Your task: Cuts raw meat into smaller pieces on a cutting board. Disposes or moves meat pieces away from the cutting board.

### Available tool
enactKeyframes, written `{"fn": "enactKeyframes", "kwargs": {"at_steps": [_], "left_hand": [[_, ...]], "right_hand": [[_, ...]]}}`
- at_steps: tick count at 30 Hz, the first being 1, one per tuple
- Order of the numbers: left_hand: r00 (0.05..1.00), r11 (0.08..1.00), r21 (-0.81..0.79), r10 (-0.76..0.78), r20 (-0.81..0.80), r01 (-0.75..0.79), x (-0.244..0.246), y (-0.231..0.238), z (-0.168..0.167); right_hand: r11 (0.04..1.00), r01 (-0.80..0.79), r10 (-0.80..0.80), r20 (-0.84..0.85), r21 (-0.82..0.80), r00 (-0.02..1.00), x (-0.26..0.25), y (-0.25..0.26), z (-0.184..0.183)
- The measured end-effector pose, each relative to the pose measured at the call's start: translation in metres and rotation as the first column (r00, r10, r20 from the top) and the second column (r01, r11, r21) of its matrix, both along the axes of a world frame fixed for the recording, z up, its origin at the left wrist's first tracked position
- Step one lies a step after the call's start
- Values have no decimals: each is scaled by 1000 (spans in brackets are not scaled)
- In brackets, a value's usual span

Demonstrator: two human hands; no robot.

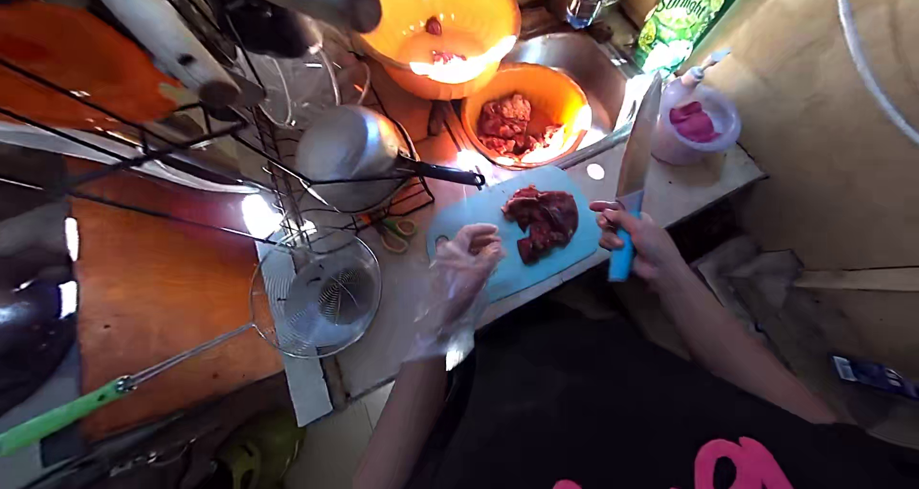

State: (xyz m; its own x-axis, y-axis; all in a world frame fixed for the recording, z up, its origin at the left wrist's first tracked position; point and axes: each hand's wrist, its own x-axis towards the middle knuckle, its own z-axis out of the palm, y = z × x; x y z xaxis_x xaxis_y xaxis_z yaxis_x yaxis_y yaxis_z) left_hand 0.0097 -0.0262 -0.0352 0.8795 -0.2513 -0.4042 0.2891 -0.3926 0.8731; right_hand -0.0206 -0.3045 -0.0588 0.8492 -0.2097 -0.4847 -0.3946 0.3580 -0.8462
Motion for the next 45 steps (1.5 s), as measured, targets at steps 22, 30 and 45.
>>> {"fn": "enactKeyframes", "kwargs": {"at_steps": [22, 30, 45], "left_hand": [[1000, 999, 33, -13, 1, 13, -20, 3, -75], [941, 924, 360, -230, 250, 130, -12, -5, -70], [767, 895, 423, -369, 526, 141, -7, -19, -85]], "right_hand": [[246, -659, 552, -456, -711, 698, -97, 19, -19], [211, -554, 529, -383, -805, 757, -99, 9, -17], [276, -431, 480, -265, -859, 836, -121, 7, -24]]}}
